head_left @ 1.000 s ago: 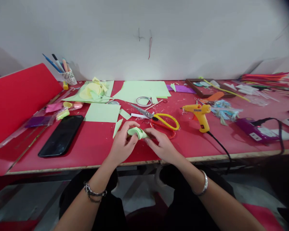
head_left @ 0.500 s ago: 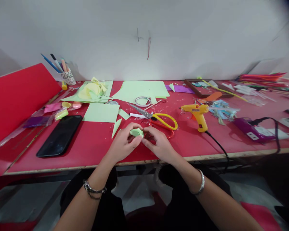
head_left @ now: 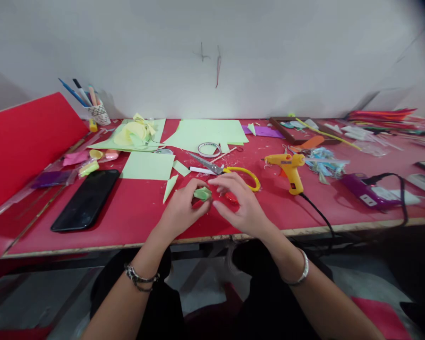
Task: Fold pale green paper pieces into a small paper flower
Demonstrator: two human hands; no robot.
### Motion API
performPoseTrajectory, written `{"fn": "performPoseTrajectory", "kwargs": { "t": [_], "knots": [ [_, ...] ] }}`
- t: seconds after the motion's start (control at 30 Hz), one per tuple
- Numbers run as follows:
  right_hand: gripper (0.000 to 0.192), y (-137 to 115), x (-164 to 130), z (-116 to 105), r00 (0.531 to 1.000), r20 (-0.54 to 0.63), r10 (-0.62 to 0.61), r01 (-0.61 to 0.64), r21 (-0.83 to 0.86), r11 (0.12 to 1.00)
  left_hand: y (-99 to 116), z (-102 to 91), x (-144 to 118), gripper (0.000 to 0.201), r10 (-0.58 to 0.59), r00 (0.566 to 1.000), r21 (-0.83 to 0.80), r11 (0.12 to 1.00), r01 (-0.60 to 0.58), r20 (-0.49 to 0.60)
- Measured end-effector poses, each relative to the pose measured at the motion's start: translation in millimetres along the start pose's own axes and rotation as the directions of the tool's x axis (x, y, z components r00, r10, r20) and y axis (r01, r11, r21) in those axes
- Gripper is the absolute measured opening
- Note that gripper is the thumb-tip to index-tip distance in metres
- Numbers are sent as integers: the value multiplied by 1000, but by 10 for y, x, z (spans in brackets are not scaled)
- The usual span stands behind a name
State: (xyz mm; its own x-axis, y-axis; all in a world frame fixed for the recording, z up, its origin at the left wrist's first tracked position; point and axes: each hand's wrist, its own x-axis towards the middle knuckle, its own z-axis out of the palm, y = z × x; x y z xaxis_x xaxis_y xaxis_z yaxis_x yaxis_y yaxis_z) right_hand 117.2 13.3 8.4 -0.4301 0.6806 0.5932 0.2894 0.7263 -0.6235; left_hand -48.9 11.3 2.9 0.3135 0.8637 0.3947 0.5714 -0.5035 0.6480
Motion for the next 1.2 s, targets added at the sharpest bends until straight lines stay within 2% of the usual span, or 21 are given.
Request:
{"fn": "performPoseTrajectory", "kwargs": {
  "t": [0.1,0.3,0.43,0.57,0.73,0.87,0.97,1.2],
  "knots": [
    [29,-2,22,-21,994,75,-75,82,-100,992,-8,41,13,23,8,1000,62,998,-9,17],
    [29,38,29,-39,991,88,-105,121,-202,972,16,95,41,36,2,1000,73,997,-3,13],
    [22,38,33,-73,995,76,-66,79,-183,980,39,132,44,46,-13,999,-12,1000,13,34],
    [20,31,26,-97,998,67,7,-2,-72,997,32,173,49,51,-33,997,-68,997,38,69],
    [23,47,13,-123,995,67,74,-76,30,997,27,199,59,8,-13,992,52,999,6,127],
    [31,41,23,-171,993,113,35,-37,12,999,43,207,48,9,-8,989,170,985,-17,146],
    [27,21,33,-202,987,160,10,-9,-4,1000,52,207,30,11,-31,991,314,949,-12,133],
    [22,23,23,-199,997,66,40,-44,58,997,75,188,23,17,55,995,494,865,-90,86]
  ]
}}
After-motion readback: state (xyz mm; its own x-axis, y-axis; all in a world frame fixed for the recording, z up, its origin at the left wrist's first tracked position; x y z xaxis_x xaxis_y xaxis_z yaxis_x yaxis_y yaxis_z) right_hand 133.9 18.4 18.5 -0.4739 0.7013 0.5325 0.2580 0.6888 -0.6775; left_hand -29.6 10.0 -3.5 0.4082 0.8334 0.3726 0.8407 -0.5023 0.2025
